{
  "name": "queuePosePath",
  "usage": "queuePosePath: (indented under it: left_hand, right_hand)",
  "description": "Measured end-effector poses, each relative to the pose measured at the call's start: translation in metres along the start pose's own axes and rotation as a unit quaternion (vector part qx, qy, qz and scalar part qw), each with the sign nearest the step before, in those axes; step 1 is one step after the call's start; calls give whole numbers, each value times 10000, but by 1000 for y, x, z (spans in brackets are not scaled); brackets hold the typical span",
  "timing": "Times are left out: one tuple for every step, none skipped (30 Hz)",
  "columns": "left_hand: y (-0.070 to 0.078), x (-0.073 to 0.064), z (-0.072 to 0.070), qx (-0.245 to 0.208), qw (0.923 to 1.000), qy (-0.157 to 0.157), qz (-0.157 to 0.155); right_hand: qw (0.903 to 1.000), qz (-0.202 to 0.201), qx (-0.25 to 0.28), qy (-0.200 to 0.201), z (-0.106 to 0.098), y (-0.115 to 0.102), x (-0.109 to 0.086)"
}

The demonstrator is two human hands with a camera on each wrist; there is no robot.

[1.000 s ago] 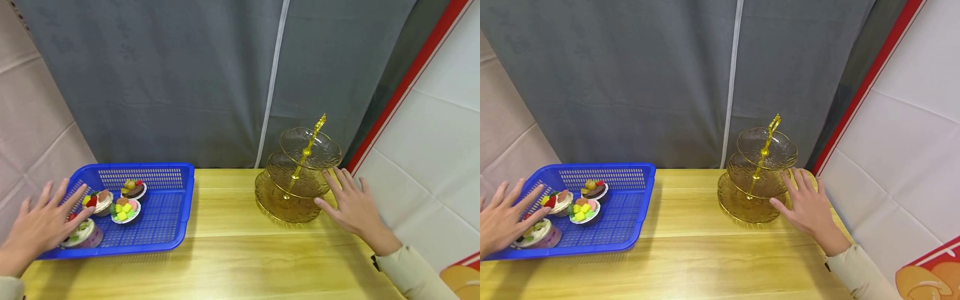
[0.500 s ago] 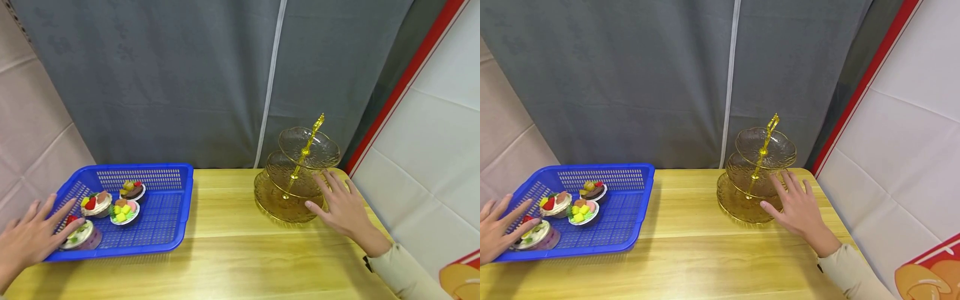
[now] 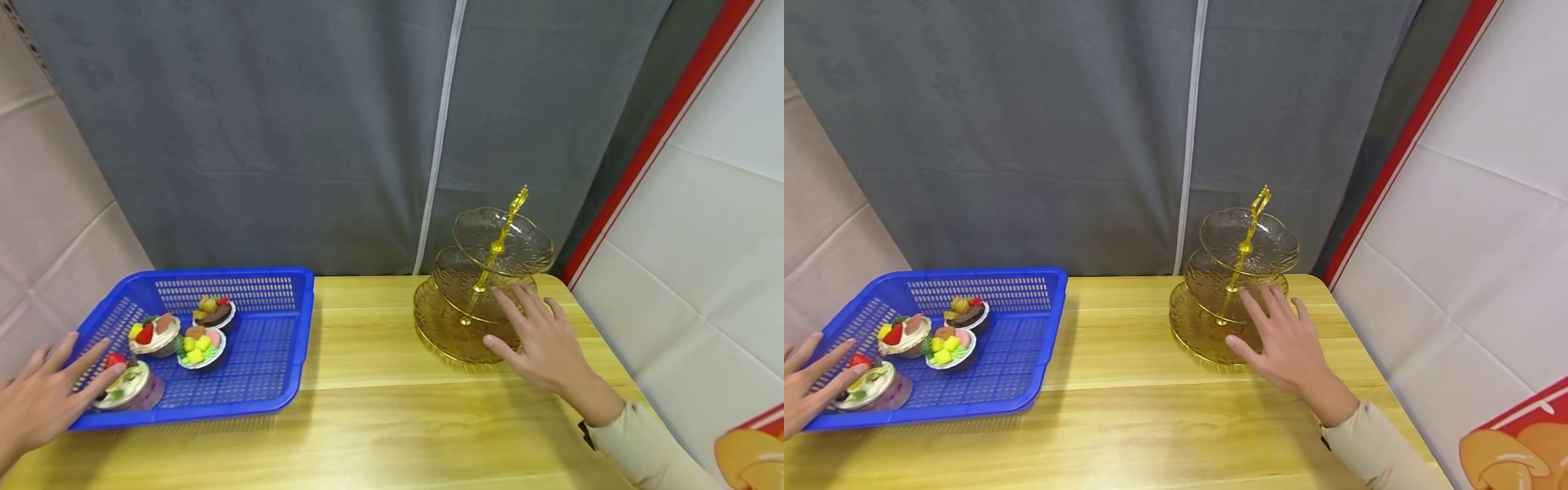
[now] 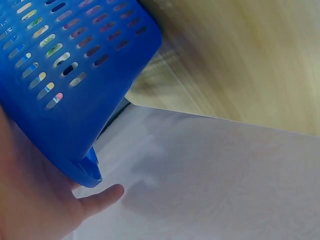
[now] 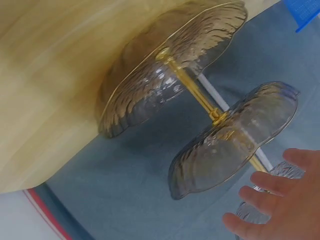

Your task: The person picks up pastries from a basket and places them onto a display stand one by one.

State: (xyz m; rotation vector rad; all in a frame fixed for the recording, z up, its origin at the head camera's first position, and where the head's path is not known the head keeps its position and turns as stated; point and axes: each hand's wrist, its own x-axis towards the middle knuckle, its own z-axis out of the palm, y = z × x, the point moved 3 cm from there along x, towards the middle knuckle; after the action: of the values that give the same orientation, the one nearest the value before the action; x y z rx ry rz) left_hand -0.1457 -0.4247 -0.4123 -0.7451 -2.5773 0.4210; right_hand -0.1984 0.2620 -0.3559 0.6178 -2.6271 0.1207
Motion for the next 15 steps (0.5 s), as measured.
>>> queuePosePath:
  left_hand:
    - [1, -1, 0, 115, 9991, 276, 314]
    - [2, -1, -1, 100, 9981, 442, 428]
    - [3, -1, -1, 91, 9967, 608, 531]
    - [4, -1, -1, 83, 9967, 637, 499]
    - [4, -1, 0, 59, 9966, 677, 464]
    - [5, -1, 0, -2, 9957, 785, 490]
    - [5, -1, 0, -85, 9944, 918, 516]
    - [5, -1, 1, -169, 9928, 1051, 543]
    - [5, -1, 2, -238, 9915, 1150, 551]
    - [5, -1, 3, -293, 9908, 1204, 546]
    - [4, -2, 4, -367, 9889, 1321, 574]
    - [4, -2, 5, -430, 9866, 1446, 614]
    - [3, -3, 6, -484, 9852, 1516, 633]
    - [3, -3, 7, -536, 9853, 1513, 585]
    - [3, -4, 7, -587, 9857, 1493, 507]
  right_hand:
    - [10000, -15, 33, 5, 0, -2, 1]
    - [10000, -29, 70, 7, 1, -5, 2]
    - [9999, -41, 104, 5, 1, -7, 3]
    - [9999, -56, 155, -8, 2, -10, 4]
    - [9998, -71, 184, -19, 2, -12, 5]
    - [9997, -93, 219, -26, 3, -15, 7]
    - [9996, -118, 245, -37, 4, -18, 8]
    - [9995, -150, 272, -41, 5, -20, 9]
    - [9994, -188, 293, -44, 5, -23, 10]
    - [9992, -231, 314, -48, 6, -26, 11]
    - [9991, -271, 325, -46, 7, -29, 12]
    - [9989, -308, 349, -51, 7, -32, 13]
    - [9987, -335, 378, -60, 7, -34, 14]
    - [9985, -360, 413, -66, 7, -37, 15]
    - [9983, -371, 441, -87, 7, -39, 16]
